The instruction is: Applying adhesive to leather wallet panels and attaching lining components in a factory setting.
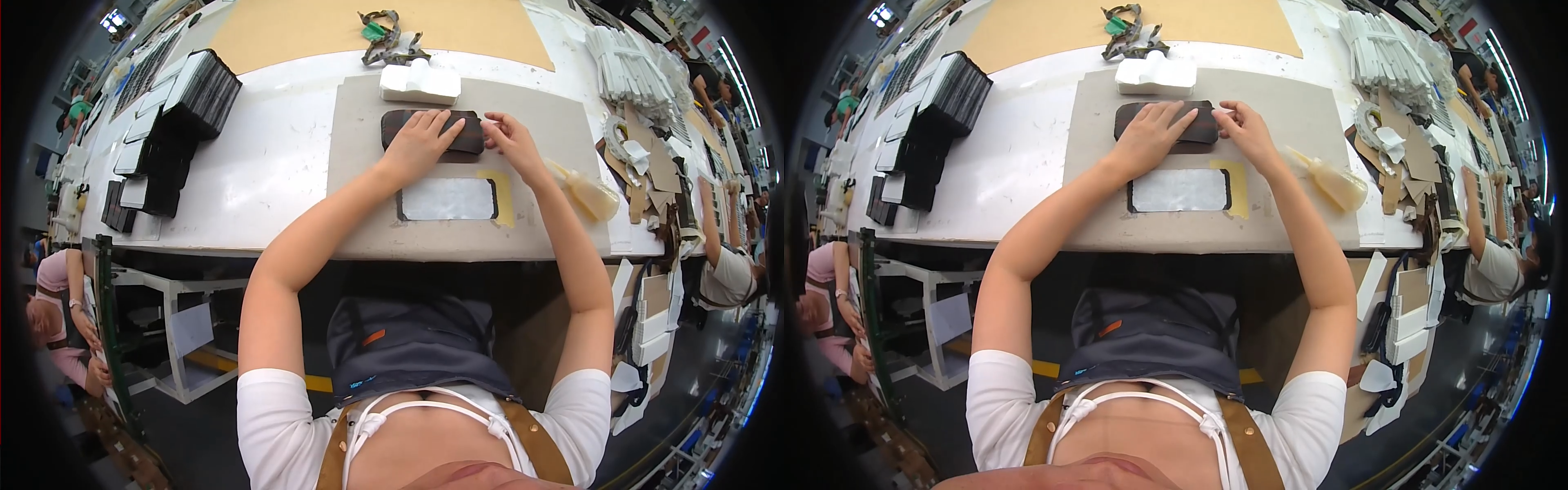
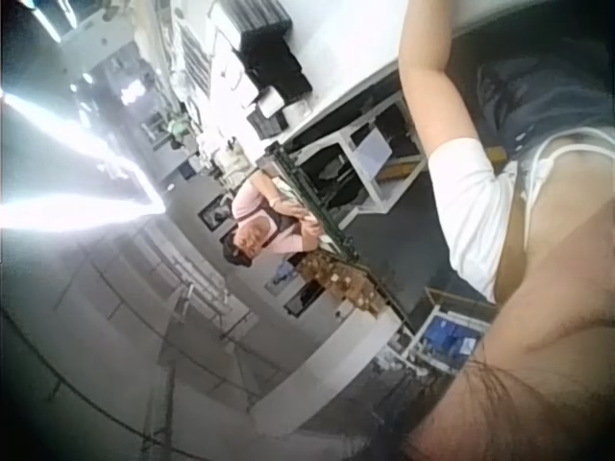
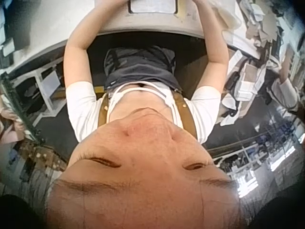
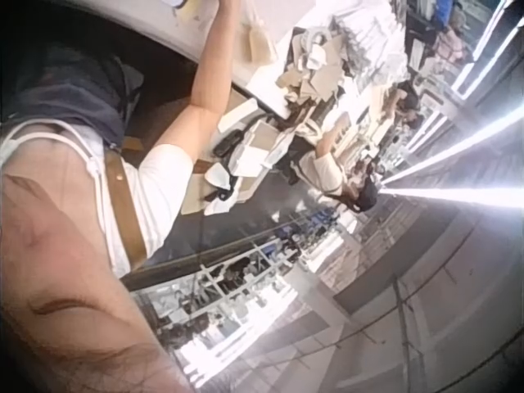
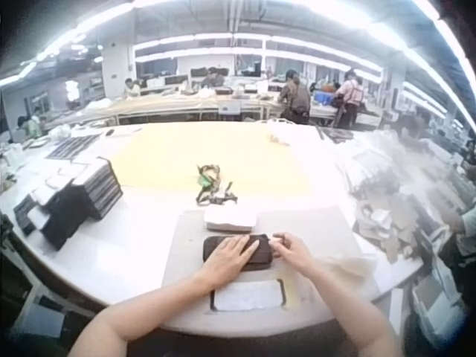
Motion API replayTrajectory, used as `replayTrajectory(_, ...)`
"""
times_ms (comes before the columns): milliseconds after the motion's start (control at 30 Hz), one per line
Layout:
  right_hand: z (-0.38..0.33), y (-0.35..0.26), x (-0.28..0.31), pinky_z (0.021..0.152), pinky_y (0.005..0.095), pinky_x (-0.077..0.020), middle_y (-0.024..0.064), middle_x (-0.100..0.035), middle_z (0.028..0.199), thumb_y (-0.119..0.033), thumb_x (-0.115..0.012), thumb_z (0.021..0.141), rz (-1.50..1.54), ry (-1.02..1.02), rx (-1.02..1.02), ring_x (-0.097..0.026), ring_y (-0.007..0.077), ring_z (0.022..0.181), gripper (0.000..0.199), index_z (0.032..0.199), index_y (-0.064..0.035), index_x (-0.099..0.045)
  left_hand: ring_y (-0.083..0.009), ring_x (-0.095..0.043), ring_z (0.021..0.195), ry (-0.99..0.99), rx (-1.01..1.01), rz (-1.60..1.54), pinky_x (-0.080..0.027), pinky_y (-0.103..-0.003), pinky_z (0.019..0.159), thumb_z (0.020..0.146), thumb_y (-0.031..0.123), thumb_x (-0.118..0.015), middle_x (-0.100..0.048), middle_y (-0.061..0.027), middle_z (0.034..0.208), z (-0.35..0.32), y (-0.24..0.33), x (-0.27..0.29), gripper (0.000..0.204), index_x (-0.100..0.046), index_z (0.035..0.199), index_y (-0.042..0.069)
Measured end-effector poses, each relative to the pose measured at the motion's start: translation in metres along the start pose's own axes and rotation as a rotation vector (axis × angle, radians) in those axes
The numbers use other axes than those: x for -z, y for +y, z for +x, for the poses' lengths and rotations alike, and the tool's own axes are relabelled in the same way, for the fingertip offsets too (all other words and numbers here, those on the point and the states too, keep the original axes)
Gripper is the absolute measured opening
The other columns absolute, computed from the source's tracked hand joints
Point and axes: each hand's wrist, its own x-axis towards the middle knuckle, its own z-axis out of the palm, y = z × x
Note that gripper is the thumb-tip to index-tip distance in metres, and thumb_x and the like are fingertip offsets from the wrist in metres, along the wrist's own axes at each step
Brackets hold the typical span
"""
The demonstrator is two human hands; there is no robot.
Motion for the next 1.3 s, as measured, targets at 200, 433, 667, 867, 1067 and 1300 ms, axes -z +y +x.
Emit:
replayTrajectory(200,0.011,0.019,-0.007,0.069,0.0251,-0.0509,0.0052,-0.066,0.087,-0.022,-0.081,0.085,-0.157,0.063,0.148,-0.06,0.0102,0.076,0.063,0.135,0.0056,-0.053,-0.0336,-0.045,0.133,-0.039,0.029,-0.066,-0.036,-0.046,0.112,0.088,0.007,-0.06,-0.048,-0.0161,0.142,0.006,-0.005,-0.004,0.063,-0.046,0.149,0.015)
replayTrajectory(433,0.014,0.009,-0.012,0.067,0.0245,-0.0504,0.0054,-0.065,0.083,-0.019,-0.081,0.084,-0.135,0.075,0.051,-0.06,0.0108,0.074,0.065,0.137,0.0056,-0.051,-0.0337,-0.045,0.133,-0.046,0.009,-0.035,-0.036,-0.046,0.113,0.087,0.004,-0.057,-0.05,-0.0158,0.141,0.007,-0.015,-0.007,0.064,-0.046,0.149,0.015)
replayTrajectory(667,0.017,0.017,-0.008,0.068,0.0268,-0.0516,0.0077,-0.068,0.086,-0.02,-0.08,0.085,-0.153,0.095,0.102,-0.062,0.0119,0.075,0.063,0.135,0.0066,-0.052,-0.0314,-0.035,0.144,-0.082,0.154,-0.143,-0.028,-0.046,0.119,0.094,0.034,-0.064,-0.044,-0.0139,0.151,0.0,-0.017,0.011,0.065,-0.041,0.151,0.01)
replayTrajectory(867,-0.004,0.008,-0.005,0.071,0.0314,-0.0522,0.0083,-0.068,0.087,-0.021,-0.076,0.088,-0.412,0.237,0.227,-0.063,0.0181,0.074,0.053,0.131,0.0018,-0.057,-0.0319,-0.03,0.147,-0.048,0.336,-0.064,-0.024,-0.047,0.12,0.097,0.041,-0.062,-0.042,-0.0129,0.154,-0.04,-0.039,0.031,0.065,-0.043,0.149,0.007)
replayTrajectory(1067,-0.039,0.008,0.011,0.077,0.0368,-0.0508,0.0103,-0.068,0.095,-0.016,-0.073,0.088,-0.546,0.27,0.386,-0.063,0.0226,0.08,0.03,0.115,-0.0033,-0.068,-0.0346,-0.036,0.143,0.09,0.407,-0.194,-0.029,-0.047,0.116,0.096,0.029,-0.065,-0.048,-0.014,0.149,-0.064,-0.03,0.041,0.052,-0.053,0.14,0.006)
replayTrajectory(1300,-0.118,0.022,0.064,0.101,0.0426,-0.0392,0.0118,-0.064,0.116,-0.015,-0.068,0.092,-0.798,0.553,0.41,-0.056,0.0291,0.117,0.025,0.115,-0.0056,-0.067,-0.0329,-0.045,0.138,-0.026,0.349,-0.472,-0.038,-0.045,0.112,0.092,0.016,-0.068,-0.054,-0.0146,0.143,-0.093,0.02,0.069,0.047,-0.057,0.136,0.006)
